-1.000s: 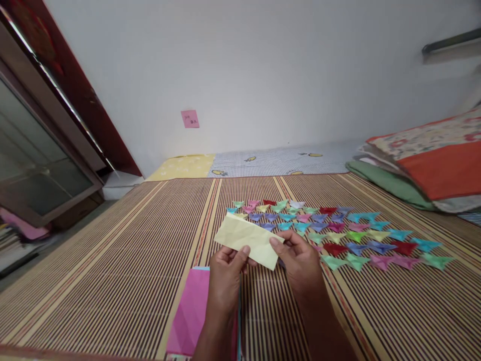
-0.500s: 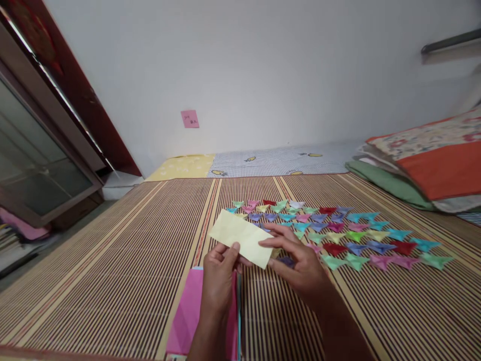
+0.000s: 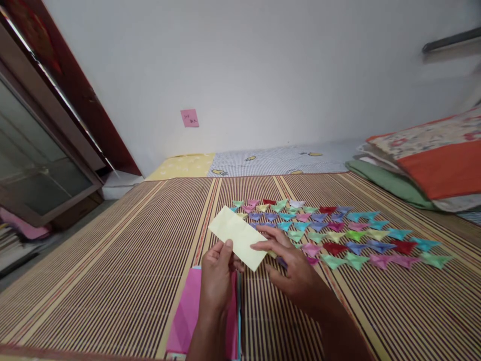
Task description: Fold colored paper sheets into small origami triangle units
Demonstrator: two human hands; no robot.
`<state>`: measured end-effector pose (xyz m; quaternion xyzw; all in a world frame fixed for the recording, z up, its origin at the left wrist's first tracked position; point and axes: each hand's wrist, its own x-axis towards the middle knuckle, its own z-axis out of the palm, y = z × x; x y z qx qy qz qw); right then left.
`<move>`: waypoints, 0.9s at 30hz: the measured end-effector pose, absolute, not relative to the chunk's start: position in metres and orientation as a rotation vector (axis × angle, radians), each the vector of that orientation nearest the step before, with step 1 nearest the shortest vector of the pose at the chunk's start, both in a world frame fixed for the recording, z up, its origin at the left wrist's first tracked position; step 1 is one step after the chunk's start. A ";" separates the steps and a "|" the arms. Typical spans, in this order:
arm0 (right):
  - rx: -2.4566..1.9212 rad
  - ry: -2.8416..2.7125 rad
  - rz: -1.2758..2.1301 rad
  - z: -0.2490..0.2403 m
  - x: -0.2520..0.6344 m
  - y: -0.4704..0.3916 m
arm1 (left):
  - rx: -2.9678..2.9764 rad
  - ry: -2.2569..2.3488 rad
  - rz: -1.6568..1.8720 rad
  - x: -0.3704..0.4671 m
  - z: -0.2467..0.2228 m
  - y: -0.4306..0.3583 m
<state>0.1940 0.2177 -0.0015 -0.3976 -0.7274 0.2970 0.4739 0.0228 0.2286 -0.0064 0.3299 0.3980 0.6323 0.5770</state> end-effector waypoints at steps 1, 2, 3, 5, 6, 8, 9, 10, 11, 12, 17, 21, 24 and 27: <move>-0.973 -1.779 0.710 -0.002 0.192 0.218 | 0.744 0.913 1.478 0.023 -0.005 0.229; -0.971 -1.763 0.687 -0.004 0.190 0.219 | 0.716 0.890 1.471 0.023 -0.004 0.229; -0.963 -1.738 0.663 -0.005 0.187 0.220 | 0.691 0.866 1.461 0.023 -0.003 0.229; -0.936 -1.694 0.630 -0.006 0.184 0.221 | 0.663 0.840 1.440 0.023 -0.001 0.228; -0.922 -1.683 0.624 -0.007 0.183 0.222 | 0.655 0.840 1.437 0.023 -0.001 0.228; -0.913 -1.665 0.621 -0.006 0.182 0.222 | 0.636 0.847 1.452 0.024 0.000 0.227; -0.921 -1.645 0.612 -0.006 0.182 0.222 | 0.624 0.847 1.466 0.025 0.001 0.227; -0.937 -1.618 0.599 -0.005 0.181 0.221 | 0.614 0.841 1.481 0.025 0.002 0.227; -0.957 -1.581 0.583 -0.005 0.181 0.221 | 0.611 0.832 1.492 0.027 0.002 0.226; -0.980 -1.537 0.570 -0.005 0.179 0.221 | 0.617 0.822 1.497 0.028 0.003 0.226; -1.061 -1.372 0.659 -0.005 0.170 0.220 | 0.748 0.798 1.467 0.033 -0.002 0.226; -1.096 -1.324 0.677 -0.005 0.164 0.218 | 0.753 0.844 1.473 0.034 -0.008 0.226; -1.131 -1.308 0.674 -0.006 0.162 0.217 | 0.681 0.856 1.493 0.036 -0.005 0.226; -1.160 -1.297 0.666 -0.008 0.161 0.218 | 0.624 0.842 1.514 0.038 0.000 0.225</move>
